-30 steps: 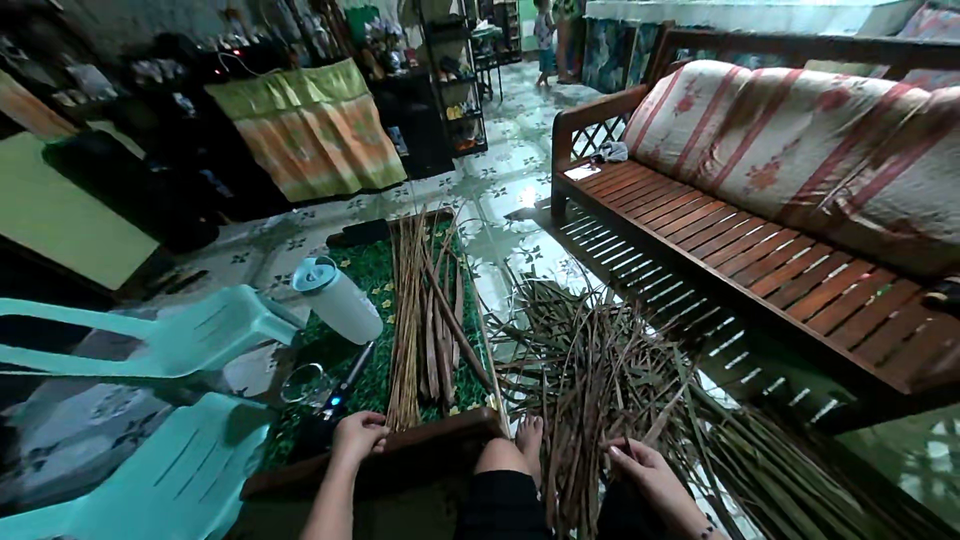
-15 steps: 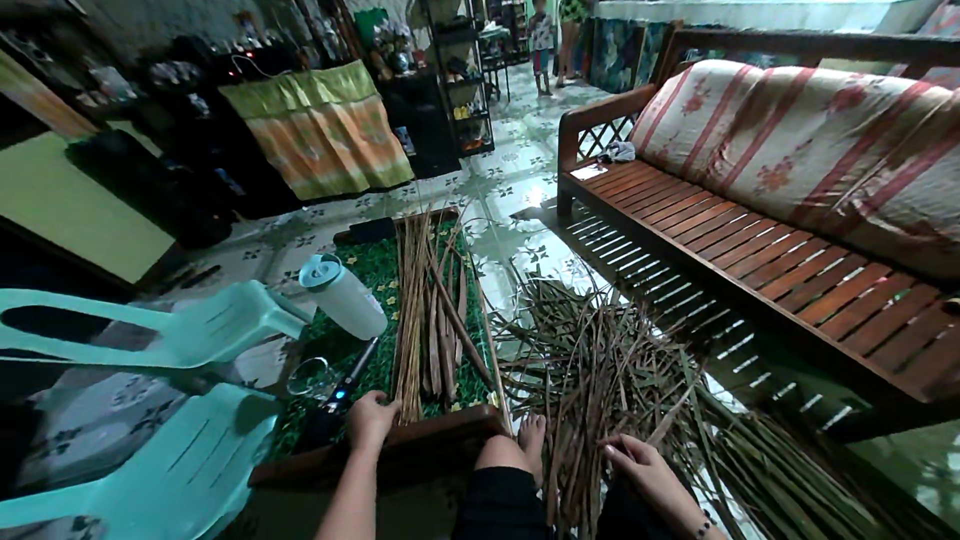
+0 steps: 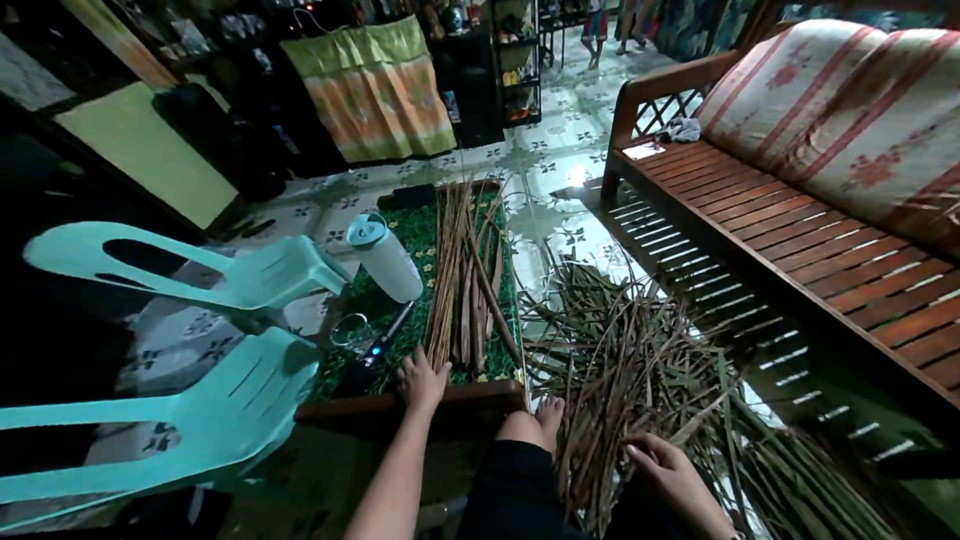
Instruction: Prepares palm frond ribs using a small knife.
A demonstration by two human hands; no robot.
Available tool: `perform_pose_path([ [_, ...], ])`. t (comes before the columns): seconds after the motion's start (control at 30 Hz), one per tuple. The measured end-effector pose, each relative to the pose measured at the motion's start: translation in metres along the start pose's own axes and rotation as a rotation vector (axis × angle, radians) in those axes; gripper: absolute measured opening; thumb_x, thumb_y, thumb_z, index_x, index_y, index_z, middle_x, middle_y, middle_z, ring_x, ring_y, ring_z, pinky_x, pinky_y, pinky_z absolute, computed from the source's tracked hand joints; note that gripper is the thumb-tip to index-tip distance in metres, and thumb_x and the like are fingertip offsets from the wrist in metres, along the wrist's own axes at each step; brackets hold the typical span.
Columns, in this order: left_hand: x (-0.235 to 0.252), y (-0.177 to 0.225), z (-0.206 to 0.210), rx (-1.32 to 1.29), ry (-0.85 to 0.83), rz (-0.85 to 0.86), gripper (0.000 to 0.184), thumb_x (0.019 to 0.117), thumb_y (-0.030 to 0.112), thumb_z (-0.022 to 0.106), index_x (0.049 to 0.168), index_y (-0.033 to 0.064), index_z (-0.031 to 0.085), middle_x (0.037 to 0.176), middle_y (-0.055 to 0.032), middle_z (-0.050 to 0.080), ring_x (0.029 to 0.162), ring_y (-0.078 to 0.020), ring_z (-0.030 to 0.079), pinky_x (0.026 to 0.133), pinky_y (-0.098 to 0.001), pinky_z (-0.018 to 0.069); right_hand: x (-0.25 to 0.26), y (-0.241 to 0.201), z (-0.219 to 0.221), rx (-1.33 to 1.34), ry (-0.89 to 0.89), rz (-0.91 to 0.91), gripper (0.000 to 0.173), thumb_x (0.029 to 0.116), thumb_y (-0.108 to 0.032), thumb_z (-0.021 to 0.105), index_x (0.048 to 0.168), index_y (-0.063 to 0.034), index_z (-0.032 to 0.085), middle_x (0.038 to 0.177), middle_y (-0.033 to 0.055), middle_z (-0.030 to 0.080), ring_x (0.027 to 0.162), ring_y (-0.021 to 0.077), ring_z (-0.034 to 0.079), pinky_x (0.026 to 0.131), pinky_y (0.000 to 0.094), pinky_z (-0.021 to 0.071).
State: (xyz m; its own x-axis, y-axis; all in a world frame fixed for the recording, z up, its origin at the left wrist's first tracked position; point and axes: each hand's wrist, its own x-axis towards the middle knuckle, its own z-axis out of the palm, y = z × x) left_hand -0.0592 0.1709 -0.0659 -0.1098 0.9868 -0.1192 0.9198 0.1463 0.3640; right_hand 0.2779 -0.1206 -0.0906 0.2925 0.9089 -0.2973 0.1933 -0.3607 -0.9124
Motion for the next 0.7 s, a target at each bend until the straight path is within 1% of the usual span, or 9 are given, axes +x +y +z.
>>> perform_pose_path([
  [0.07,-0.003,0.005,0.004,0.002,0.066,0.067,0.077,0.0951,0.040,0.071,0.158,0.0083,0.039,0.158,-0.0265,0.038,0.145,-0.0503,0.035,0.113,-0.0664,0.0343,0.001,0.001,-0.001,-0.012,-0.002,0.005,0.025,0.1004,-0.026,0.062,0.117,-0.0091,0.071,0.081,0.0011,0.063,0.062,0.0087,0.053,0.059,0.0287,0.0472],
  [0.17,-0.009,0.020,0.006,0.006,0.104,0.227,0.067,0.0946,0.034,0.072,0.152,0.0082,0.048,0.153,-0.0251,0.045,0.141,-0.0492,0.040,0.110,-0.0651,0.0383,0.000,0.002,-0.003,-0.051,-0.010,0.005,0.025,0.1007,-0.027,0.062,0.116,-0.0092,0.071,0.083,0.0011,0.064,0.065,0.0091,0.055,0.064,0.0296,0.0489],
  [0.23,-0.014,0.037,0.007,0.036,0.045,0.330,0.061,0.0972,0.034,0.068,0.152,0.0131,0.050,0.149,-0.0226,0.049,0.139,-0.0473,0.044,0.109,-0.0644,0.0397,0.001,0.002,-0.003,-0.054,-0.010,0.005,0.025,0.1009,-0.027,0.062,0.116,-0.0091,0.071,0.080,0.0012,0.062,0.063,0.0091,0.053,0.061,0.0292,0.0476],
  [0.3,-0.021,0.058,0.010,0.067,-0.069,0.397,0.058,0.1011,0.036,0.062,0.155,0.0184,0.047,0.145,-0.0215,0.054,0.137,-0.0436,0.048,0.110,-0.0634,0.0392,0.001,0.002,-0.003,-0.052,-0.008,0.010,0.024,0.1007,-0.026,0.062,0.115,-0.0091,0.071,0.078,0.0007,0.060,0.062,0.0089,0.052,0.061,0.0293,0.0467],
  [0.37,-0.028,0.077,0.018,0.045,-0.179,0.430,0.058,0.1030,0.036,0.059,0.157,0.0194,0.044,0.143,-0.0225,0.055,0.136,-0.0432,0.050,0.110,-0.0629,0.0405,0.002,0.002,-0.004,-0.048,-0.005,0.010,0.025,0.1004,-0.027,0.063,0.116,-0.0089,0.071,0.078,0.0006,0.061,0.062,0.0088,0.052,0.061,0.0291,0.0472],
  [0.43,-0.035,0.097,0.027,0.041,-0.260,0.420,0.061,0.1043,0.039,0.057,0.160,0.0220,0.038,0.147,-0.0238,0.052,0.136,-0.0438,0.050,0.111,-0.0613,0.0408,0.001,0.000,-0.005,-0.043,-0.009,0.007,0.025,0.1004,-0.027,0.063,0.116,-0.0087,0.071,0.079,0.0016,0.062,0.063,0.0096,0.055,0.063,0.0302,0.0496],
  [0.47,-0.038,0.105,0.032,0.068,-0.278,0.401,0.062,0.1047,0.040,0.056,0.161,0.0249,0.035,0.147,-0.0238,0.051,0.134,-0.0436,0.051,0.109,-0.0618,0.0421,0.001,-0.001,-0.005,-0.041,-0.016,0.011,0.026,0.1007,-0.027,0.062,0.117,-0.0085,0.071,0.081,0.0026,0.063,0.065,0.0106,0.056,0.065,0.0316,0.0506],
  [0.63,-0.045,0.138,0.056,0.143,-0.323,0.280,0.066,0.1039,0.046,0.055,0.163,0.0289,0.031,0.150,-0.0257,0.047,0.129,-0.0452,0.056,0.104,-0.0626,0.0461,0.002,-0.003,-0.006,-0.040,-0.040,0.008,0.027,0.1011,-0.029,0.062,0.117,-0.0095,0.071,0.082,0.0040,0.063,0.067,0.0130,0.056,0.067,0.0346,0.0503],
  [0.7,-0.047,0.144,0.062,0.182,-0.324,0.226,0.067,0.1025,0.047,0.057,0.162,0.0303,0.032,0.153,-0.0259,0.044,0.125,-0.0456,0.058,0.101,-0.0621,0.0482,0.003,-0.005,-0.005,-0.040,-0.049,0.014,0.028,0.1016,-0.030,0.061,0.118,-0.0090,0.070,0.082,0.0050,0.063,0.068,0.0142,0.057,0.068,0.0356,0.0512],
])
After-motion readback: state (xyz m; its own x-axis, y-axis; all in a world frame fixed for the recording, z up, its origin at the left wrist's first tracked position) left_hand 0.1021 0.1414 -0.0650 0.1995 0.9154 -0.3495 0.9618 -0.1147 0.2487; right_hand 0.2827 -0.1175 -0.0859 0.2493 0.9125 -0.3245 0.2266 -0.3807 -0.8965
